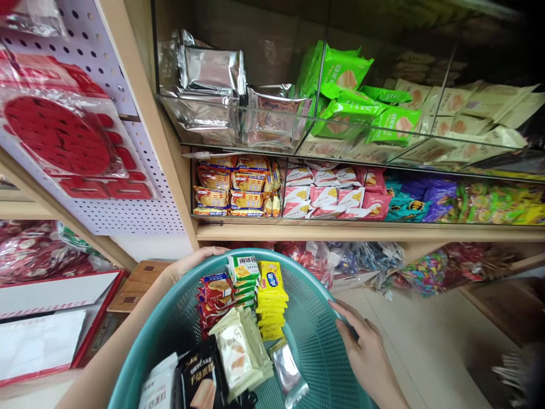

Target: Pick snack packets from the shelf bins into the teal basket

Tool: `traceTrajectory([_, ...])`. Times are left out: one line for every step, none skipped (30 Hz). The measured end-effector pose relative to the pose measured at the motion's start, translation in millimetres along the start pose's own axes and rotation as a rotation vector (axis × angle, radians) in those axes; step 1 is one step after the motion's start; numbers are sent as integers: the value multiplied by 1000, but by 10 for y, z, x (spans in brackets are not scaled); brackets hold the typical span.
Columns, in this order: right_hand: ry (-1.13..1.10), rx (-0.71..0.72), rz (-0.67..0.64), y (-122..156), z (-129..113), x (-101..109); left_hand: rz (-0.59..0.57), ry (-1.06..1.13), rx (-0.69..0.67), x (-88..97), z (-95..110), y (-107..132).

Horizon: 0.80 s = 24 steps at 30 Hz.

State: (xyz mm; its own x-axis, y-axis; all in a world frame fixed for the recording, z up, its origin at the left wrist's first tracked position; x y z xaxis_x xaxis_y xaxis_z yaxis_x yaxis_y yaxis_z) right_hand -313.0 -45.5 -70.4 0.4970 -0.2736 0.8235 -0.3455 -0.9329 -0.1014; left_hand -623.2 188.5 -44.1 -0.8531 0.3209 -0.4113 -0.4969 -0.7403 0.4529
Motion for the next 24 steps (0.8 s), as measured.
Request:
traceTrajectory([-4, 9, 6, -1, 9, -5, -45, -1, 20, -28, 8, 68])
traceTrajectory([-9, 17, 12, -1, 21, -10, -85, -1, 39, -45, 10, 146])
traceTrajectory([-15, 21, 17, 1, 34, -13, -111, 0, 49, -48, 7, 230])
traceTrajectory([-19, 20, 20, 4, 47, -16, -121, 1, 53, -39, -1, 319])
traceTrajectory([-21, 13, 21, 9, 60, -16, -113, -4, 53, -20, -16, 410])
traceTrajectory([-24, 3, 22, 16, 71, -16, -94, 1, 36, 2, -32, 496])
traceTrajectory([-27, -6, 22, 24, 79, -14, -78, 16, 32, 22, -55, 573])
traceTrajectory([-30, -13, 22, 33, 83, -12, -67, 37, 28, 36, -80, 636])
traceTrajectory([-32, -20, 24, 44, 82, -9, -56, 57, 28, 44, -105, 681])
traceTrajectory([-31, -26, 27, 56, 78, -7, -49, 71, 31, 44, -128, 705])
traceTrajectory([-27, -35, 33, 69, 71, -5, -47, 79, 30, 40, -145, 708])
traceTrajectory([-20, -48, 40, 83, 60, -3, -49, 79, 29, 31, -156, 694])
traceTrajectory([-12, -65, 51, 98, 48, 2, -53, 72, 24, 20, -159, 665])
traceTrajectory([-5, -82, 64, 114, 35, 7, -59, 60, 18, 8, -155, 626])
traceTrajectory([-1, -97, 77, 130, 20, 14, -63, 44, 10, -3, -147, 582])
traceTrajectory([3, -110, 91, 147, 7, 21, -65, 25, 3, -14, -134, 537])
traceTrajectory([6, -121, 105, 164, -4, 28, -68, 4, -3, -24, -120, 492])
traceTrajectory([12, -131, 115, 181, -11, 31, -73, -17, -7, -33, -105, 450])
traceTrajectory([23, -141, 126, 199, -13, 30, -79, -35, -9, -42, -90, 411])
traceTrajectory([39, -149, 137, 215, -10, 24, -89, -50, -9, -49, -77, 376])
traceTrajectory([63, -155, 154, 231, -3, 13, -102, -60, -8, -55, -65, 343])
traceTrajectory([91, -154, 173, 246, 6, -3, -120, -66, -7, -59, -53, 313])
traceTrajectory([122, -145, 193, 258, 14, -23, -142, -71, -7, -63, -43, 285])
traceTrajectory([155, -129, 209, 267, 20, -44, -163, -76, -8, -64, -33, 261])
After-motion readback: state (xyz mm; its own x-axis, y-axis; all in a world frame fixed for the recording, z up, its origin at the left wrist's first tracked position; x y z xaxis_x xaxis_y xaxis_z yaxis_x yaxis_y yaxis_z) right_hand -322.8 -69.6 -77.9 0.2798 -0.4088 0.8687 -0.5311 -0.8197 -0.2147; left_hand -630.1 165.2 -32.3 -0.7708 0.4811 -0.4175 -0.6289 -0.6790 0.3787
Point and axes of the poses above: each hand's wrist, its own y-axis away from the middle knuckle, its own x-axis out of the back of the hand, z = x × y, the point moved 2 cm from there along -y, towards the middle knuckle, and after that the axes turned 9 degrees about y, right-handed, at the moved point
